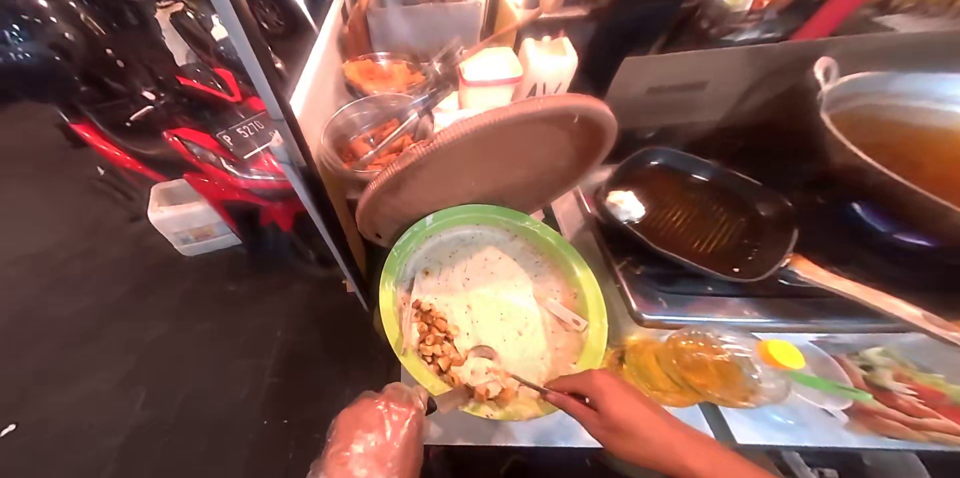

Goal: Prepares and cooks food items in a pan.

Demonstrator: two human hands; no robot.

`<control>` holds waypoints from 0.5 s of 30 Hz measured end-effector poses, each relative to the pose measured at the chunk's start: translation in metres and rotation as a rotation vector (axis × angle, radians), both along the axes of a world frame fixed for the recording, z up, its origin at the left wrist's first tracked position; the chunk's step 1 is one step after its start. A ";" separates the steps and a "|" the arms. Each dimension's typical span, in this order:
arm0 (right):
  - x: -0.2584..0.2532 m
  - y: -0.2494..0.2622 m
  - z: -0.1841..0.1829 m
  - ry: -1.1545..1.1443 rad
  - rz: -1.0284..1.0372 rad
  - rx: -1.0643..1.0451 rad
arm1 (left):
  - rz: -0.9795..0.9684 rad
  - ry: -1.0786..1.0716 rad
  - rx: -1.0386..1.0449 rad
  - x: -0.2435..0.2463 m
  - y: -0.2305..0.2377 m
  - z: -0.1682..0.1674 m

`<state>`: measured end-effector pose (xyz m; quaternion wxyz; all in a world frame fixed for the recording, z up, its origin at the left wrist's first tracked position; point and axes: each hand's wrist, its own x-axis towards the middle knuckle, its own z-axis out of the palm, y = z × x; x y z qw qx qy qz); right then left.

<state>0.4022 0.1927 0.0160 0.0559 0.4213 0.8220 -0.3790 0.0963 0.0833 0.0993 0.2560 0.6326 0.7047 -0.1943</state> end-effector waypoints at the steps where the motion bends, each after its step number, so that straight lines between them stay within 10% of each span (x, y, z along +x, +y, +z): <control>1: 0.004 -0.012 -0.005 0.075 -0.075 0.078 | 0.012 -0.019 0.022 -0.003 -0.003 0.003; 5: 0.004 -0.066 -0.029 0.205 -0.230 0.484 | 0.064 -0.102 0.082 -0.018 -0.015 0.021; 15: 0.005 -0.080 -0.035 0.063 -0.141 0.668 | 0.034 -0.117 0.009 -0.005 0.012 -0.006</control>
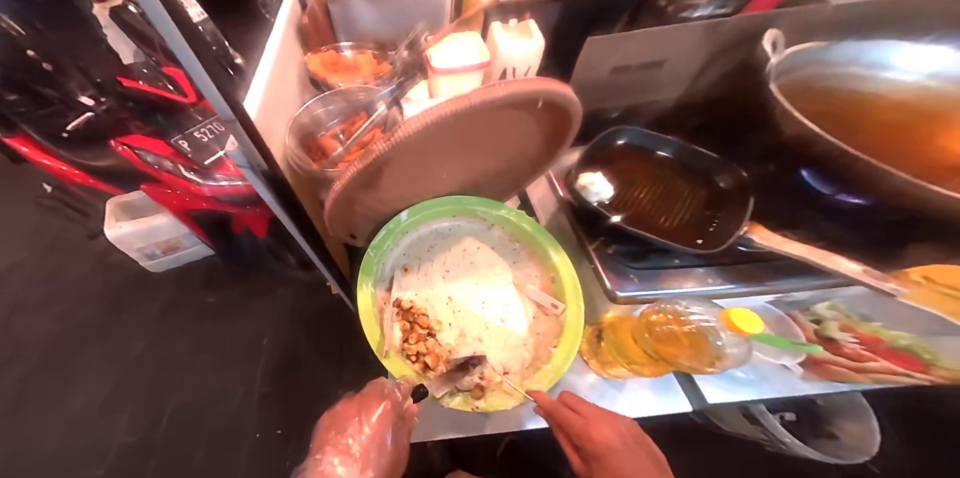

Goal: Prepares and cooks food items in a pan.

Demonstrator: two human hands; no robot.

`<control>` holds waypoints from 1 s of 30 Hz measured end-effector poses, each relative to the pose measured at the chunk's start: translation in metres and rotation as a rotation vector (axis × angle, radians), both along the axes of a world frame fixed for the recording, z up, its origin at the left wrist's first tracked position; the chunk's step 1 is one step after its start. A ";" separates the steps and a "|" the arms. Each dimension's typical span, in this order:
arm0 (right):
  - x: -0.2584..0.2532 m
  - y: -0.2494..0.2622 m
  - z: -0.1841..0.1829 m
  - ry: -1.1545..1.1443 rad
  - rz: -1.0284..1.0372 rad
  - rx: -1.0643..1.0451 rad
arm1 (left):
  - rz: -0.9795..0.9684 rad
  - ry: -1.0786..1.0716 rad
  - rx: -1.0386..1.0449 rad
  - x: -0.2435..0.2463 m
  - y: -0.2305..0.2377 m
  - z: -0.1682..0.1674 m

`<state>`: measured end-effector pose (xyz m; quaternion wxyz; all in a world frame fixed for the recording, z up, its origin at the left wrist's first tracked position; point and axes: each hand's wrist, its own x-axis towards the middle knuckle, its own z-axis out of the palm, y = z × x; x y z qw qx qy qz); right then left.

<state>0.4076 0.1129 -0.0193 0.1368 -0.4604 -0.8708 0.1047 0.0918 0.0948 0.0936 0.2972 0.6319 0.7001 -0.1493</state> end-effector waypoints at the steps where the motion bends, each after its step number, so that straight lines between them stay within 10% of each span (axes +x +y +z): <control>1: 0.001 0.007 0.000 0.001 0.015 0.049 | -0.007 0.015 -0.020 0.001 0.005 0.001; 17: -0.025 0.064 0.012 -0.421 0.330 -0.137 | -0.082 0.059 -0.073 0.004 -0.001 -0.004; 20: -0.001 0.077 0.030 -0.302 0.306 -0.363 | -0.064 0.060 -0.034 0.013 -0.001 -0.016; 25: 0.032 0.052 0.018 0.016 0.147 -0.032 | -0.050 0.039 0.002 0.008 -0.006 -0.017; 30: 0.021 -0.005 0.010 -0.049 -0.026 -0.128 | -0.069 -0.056 0.072 0.001 -0.020 0.013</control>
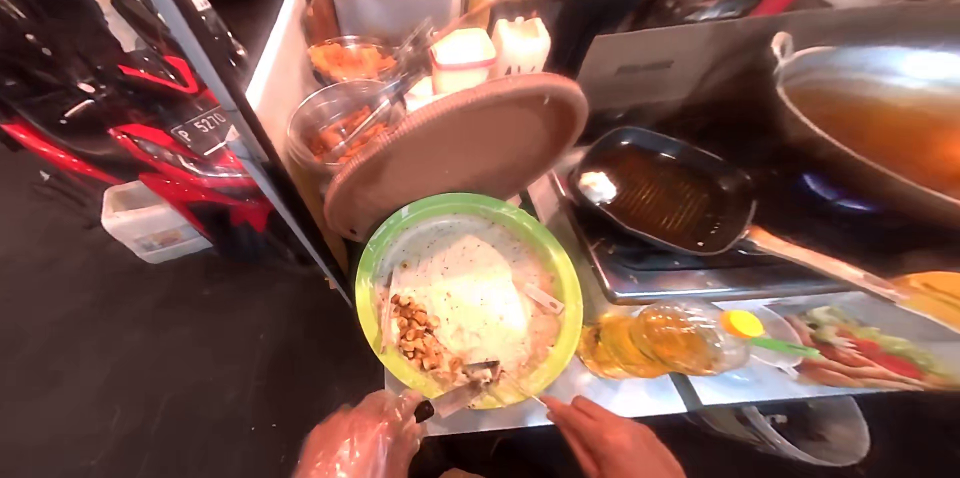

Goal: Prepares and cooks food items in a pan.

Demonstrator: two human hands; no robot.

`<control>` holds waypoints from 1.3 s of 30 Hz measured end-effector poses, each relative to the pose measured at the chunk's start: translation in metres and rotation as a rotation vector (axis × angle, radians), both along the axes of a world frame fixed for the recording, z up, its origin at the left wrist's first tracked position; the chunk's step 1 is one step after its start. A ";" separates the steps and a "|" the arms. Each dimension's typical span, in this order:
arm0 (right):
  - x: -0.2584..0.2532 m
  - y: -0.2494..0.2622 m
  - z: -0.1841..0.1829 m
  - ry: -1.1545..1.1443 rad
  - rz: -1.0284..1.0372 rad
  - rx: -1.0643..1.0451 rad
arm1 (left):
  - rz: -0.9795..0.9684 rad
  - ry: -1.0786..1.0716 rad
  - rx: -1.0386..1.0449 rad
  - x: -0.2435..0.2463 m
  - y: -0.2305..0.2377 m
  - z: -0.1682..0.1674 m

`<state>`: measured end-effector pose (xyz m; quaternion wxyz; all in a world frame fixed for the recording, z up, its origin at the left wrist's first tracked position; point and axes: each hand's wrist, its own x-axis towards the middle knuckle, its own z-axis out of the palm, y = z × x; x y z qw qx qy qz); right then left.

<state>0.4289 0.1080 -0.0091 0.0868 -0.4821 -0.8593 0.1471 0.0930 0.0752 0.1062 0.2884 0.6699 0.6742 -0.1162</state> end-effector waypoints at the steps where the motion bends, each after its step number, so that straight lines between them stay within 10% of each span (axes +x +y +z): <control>1: -0.002 -0.007 -0.002 0.027 -0.021 -0.025 | 0.008 0.014 0.022 0.003 0.002 -0.004; 10: -0.013 0.022 -0.008 -0.083 -0.053 0.161 | -0.083 0.138 -0.119 0.004 0.053 -0.026; 18: -0.074 0.027 0.046 -0.629 -0.052 -0.318 | -0.075 0.097 -0.146 -0.019 0.045 -0.016; 25: -0.073 0.035 0.042 -0.483 0.082 -0.446 | 0.015 0.017 -0.147 -0.020 0.013 -0.025; 31: -0.031 0.062 0.007 0.158 -0.075 -0.768 | 0.080 -0.065 -0.065 -0.033 0.001 -0.026; 39: -0.014 0.069 0.035 -0.193 -0.081 -0.540 | 0.167 -0.051 -0.028 -0.042 -0.010 -0.033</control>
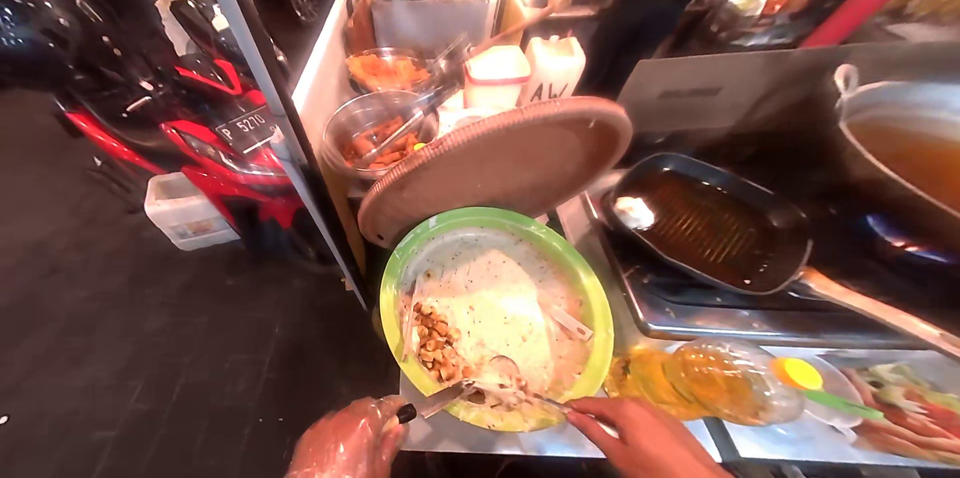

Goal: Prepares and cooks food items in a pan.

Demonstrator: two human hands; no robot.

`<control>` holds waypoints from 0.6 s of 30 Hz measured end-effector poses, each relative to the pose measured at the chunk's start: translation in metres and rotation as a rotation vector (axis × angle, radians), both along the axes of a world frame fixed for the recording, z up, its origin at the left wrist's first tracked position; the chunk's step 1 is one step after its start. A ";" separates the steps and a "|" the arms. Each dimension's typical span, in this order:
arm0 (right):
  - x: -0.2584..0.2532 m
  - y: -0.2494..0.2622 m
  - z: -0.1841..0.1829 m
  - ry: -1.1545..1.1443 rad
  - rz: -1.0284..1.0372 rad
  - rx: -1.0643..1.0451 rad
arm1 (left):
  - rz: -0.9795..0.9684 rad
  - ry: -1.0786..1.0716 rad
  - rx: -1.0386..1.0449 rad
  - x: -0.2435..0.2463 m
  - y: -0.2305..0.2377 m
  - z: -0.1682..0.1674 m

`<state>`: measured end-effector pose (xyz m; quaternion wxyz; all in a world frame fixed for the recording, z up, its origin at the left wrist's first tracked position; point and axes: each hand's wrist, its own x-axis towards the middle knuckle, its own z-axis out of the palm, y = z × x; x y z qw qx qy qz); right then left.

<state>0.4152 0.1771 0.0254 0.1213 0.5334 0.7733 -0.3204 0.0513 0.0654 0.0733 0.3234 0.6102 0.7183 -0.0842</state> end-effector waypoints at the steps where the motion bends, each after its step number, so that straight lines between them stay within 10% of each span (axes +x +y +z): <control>1: -0.002 0.008 0.005 -0.017 0.037 0.047 | 0.014 0.005 0.002 -0.001 0.001 0.000; 9: -0.082 0.073 0.029 -0.370 0.362 0.096 | 0.078 0.069 0.011 0.001 0.013 0.001; 18: -0.049 0.004 -0.020 -0.098 0.531 0.439 | 0.186 0.000 0.078 -0.009 -0.011 -0.008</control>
